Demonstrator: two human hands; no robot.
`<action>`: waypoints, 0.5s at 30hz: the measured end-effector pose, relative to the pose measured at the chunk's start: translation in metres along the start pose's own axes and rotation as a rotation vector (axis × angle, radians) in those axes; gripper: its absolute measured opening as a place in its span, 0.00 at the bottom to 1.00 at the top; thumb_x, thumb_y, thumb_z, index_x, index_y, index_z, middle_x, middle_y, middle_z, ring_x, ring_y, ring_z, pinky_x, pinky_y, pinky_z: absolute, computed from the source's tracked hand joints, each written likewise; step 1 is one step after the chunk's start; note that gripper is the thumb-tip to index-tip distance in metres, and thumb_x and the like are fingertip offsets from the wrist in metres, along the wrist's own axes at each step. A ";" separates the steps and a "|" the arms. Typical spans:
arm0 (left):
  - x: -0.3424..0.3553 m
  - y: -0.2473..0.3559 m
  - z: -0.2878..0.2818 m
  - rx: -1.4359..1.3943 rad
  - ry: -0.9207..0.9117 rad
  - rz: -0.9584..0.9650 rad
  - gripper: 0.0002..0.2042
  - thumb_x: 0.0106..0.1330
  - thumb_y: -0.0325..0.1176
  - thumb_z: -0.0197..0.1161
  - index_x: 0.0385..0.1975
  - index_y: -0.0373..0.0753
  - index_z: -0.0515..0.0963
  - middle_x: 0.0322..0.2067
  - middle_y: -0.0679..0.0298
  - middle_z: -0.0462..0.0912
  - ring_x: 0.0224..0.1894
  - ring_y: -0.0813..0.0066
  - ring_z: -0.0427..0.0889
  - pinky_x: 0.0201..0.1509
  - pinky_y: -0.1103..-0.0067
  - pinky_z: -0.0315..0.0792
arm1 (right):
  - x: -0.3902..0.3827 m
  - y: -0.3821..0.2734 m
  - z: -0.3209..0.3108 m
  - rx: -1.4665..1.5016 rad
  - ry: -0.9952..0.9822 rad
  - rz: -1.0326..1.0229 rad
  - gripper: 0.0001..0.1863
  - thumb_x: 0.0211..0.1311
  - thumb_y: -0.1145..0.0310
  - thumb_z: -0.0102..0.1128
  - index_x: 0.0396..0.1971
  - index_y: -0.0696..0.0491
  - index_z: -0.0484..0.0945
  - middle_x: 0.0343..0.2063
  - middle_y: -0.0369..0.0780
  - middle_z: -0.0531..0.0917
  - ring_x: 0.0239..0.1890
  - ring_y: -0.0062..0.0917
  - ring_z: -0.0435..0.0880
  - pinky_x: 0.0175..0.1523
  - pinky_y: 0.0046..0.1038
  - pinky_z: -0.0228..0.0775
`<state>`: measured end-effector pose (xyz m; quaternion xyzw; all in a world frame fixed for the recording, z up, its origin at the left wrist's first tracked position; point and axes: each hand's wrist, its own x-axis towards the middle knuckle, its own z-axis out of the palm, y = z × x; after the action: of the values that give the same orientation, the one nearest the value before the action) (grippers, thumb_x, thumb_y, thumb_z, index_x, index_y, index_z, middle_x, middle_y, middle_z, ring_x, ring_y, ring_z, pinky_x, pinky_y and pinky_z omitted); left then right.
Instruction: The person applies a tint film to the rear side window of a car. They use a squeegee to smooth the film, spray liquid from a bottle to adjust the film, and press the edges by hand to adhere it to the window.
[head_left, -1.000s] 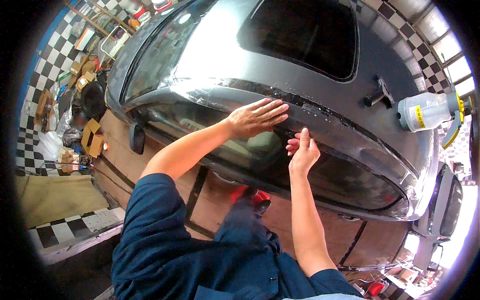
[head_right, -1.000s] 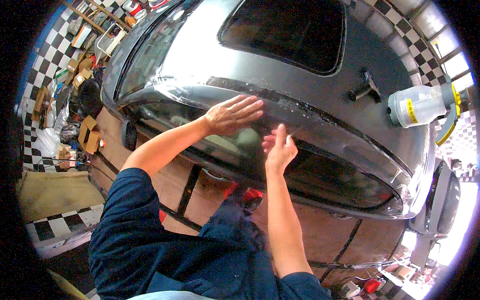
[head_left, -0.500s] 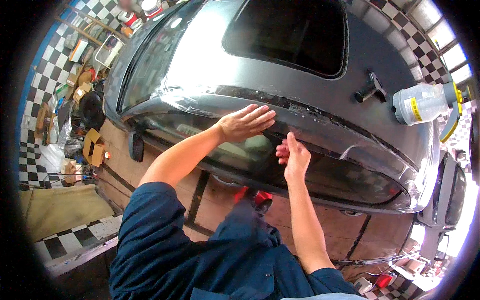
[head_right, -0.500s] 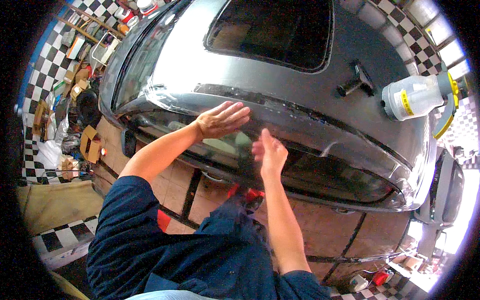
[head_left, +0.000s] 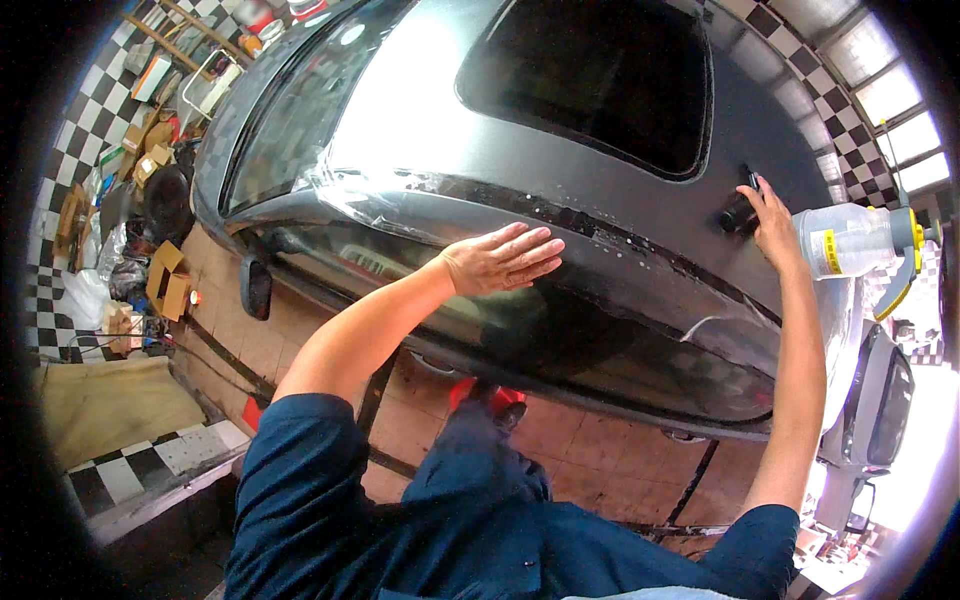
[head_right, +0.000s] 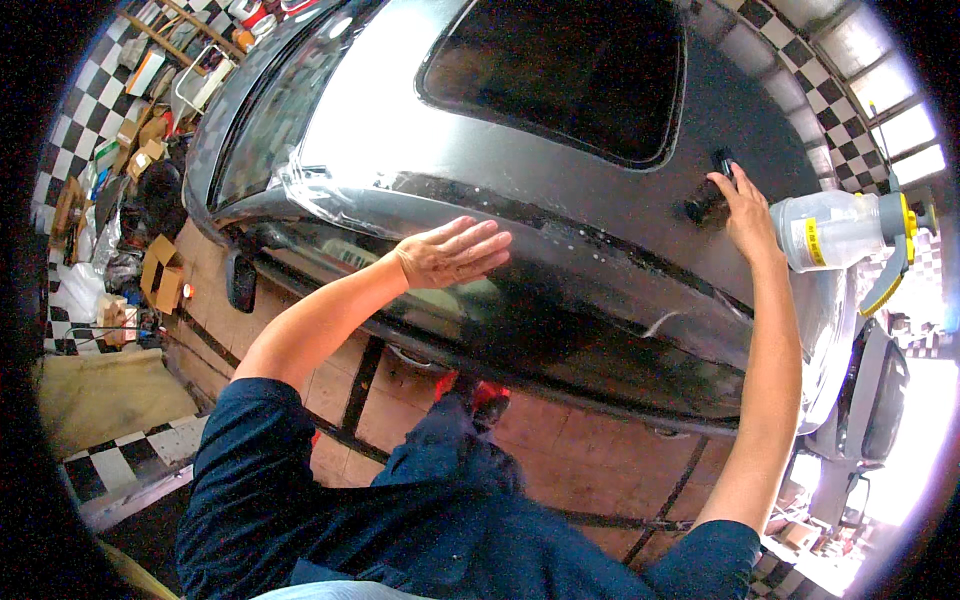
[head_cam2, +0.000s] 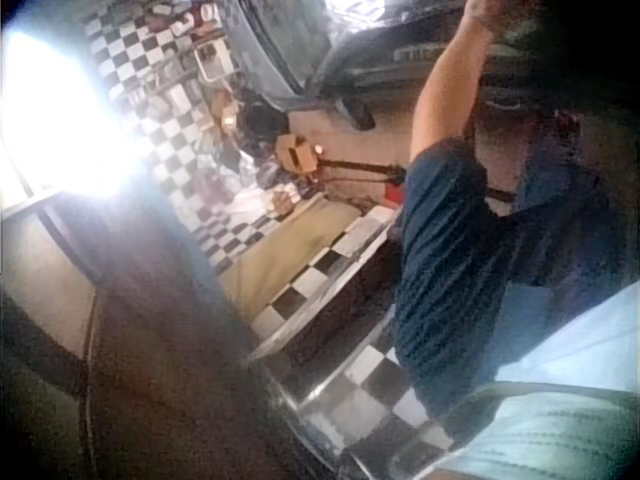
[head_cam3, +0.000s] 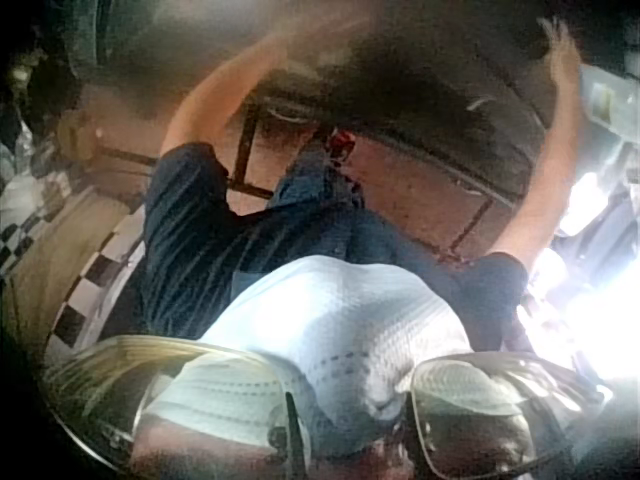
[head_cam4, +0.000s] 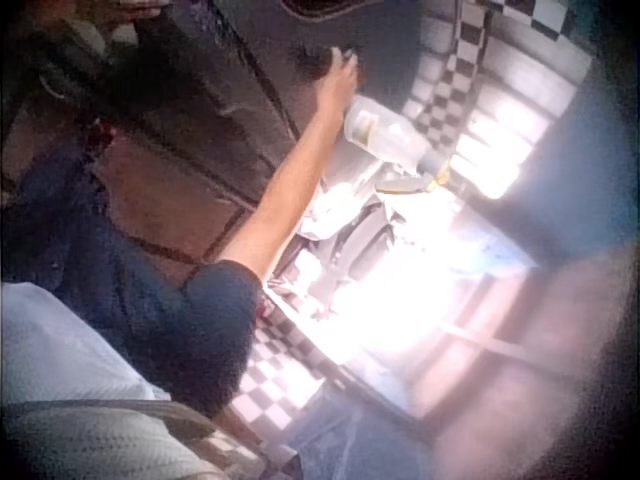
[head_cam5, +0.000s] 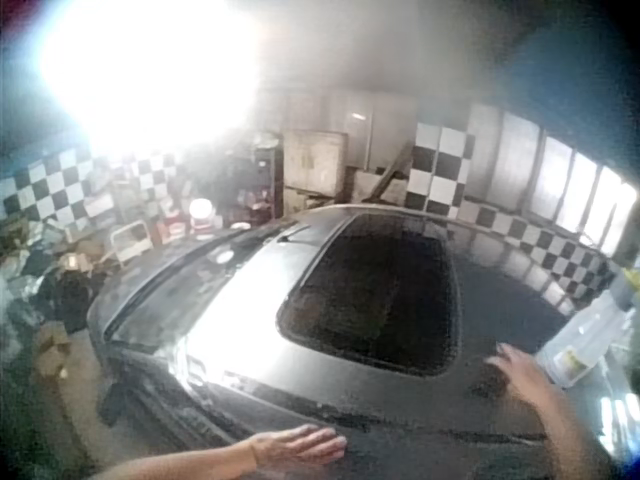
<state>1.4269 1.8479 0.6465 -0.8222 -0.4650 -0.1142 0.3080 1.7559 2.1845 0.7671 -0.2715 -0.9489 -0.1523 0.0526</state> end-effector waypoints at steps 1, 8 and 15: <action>-0.001 0.000 0.000 0.008 0.009 -0.005 0.25 0.63 0.46 0.49 0.60 0.47 0.62 0.63 0.66 0.60 0.64 0.68 0.60 0.68 0.70 0.54 | 0.007 0.003 0.002 0.061 -0.018 0.005 0.25 0.47 0.86 0.48 0.46 0.46 0.70 0.56 0.45 0.67 0.55 0.44 0.69 0.56 0.39 0.63; -0.003 0.001 0.005 0.062 0.018 -0.005 0.26 0.64 0.48 0.47 0.61 0.48 0.62 0.64 0.67 0.57 0.65 0.69 0.58 0.69 0.69 0.52 | 0.023 -0.016 -0.008 0.351 0.166 -0.064 0.16 0.45 0.85 0.53 0.36 0.52 0.73 0.50 0.43 0.73 0.51 0.39 0.74 0.54 0.30 0.66; -0.006 0.001 0.004 0.040 0.003 -0.009 0.26 0.64 0.50 0.46 0.61 0.48 0.62 0.64 0.66 0.57 0.65 0.68 0.58 0.68 0.69 0.52 | 0.149 -0.170 -0.036 0.951 0.074 -0.348 0.18 0.51 0.79 0.51 0.45 0.56 0.76 0.46 0.41 0.79 0.49 0.27 0.77 0.52 0.24 0.67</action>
<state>1.4238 1.8457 0.6405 -0.8136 -0.4703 -0.1073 0.3246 1.5402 2.1102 0.7846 -0.0498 -0.9419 0.2807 0.1778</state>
